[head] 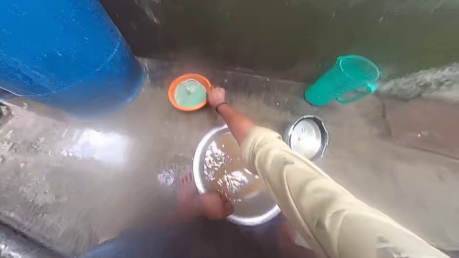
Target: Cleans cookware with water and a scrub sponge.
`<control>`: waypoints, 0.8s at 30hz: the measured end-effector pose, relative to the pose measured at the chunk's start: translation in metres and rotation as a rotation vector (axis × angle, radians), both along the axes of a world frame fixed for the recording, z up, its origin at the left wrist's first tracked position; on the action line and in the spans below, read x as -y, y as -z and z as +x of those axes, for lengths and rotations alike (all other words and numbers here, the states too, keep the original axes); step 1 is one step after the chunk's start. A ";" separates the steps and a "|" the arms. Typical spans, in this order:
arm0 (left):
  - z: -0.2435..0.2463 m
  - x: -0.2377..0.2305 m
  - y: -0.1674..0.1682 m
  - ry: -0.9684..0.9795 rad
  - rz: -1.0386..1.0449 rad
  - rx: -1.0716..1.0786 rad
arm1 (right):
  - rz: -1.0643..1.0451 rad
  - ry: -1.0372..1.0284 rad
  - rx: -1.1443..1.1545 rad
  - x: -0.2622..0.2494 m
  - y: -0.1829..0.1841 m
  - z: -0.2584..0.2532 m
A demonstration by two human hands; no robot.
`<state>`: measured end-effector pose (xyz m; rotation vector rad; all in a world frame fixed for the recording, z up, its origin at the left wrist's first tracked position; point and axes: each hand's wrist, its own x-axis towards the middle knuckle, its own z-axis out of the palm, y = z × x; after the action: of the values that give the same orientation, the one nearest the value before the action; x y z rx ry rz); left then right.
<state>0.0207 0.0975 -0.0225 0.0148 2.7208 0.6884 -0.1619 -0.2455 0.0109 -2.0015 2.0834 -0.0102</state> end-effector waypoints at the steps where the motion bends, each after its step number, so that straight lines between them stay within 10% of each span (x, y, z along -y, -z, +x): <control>1: 0.001 -0.004 0.012 0.014 -0.022 -0.032 | 0.000 -0.003 -0.030 0.006 -0.008 -0.005; 8: 0.013 -0.011 0.030 -0.002 -0.108 -0.113 | -0.142 -0.230 0.042 -0.087 -0.014 -0.012; 13: 0.024 -0.009 0.028 -0.018 -0.186 -0.113 | -0.341 -0.007 0.291 -0.190 -0.022 -0.046; 19: 0.025 -0.001 0.001 -0.067 -0.252 -0.240 | -0.556 0.264 0.309 -0.234 -0.060 -0.105; 24: 0.013 0.004 -0.049 -0.135 -0.143 0.076 | -0.661 0.202 0.317 -0.264 -0.091 -0.118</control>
<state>0.0337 0.0933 0.0261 -0.2258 2.7090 0.5170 -0.2795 0.0189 0.1023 -1.9026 2.2271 -1.1040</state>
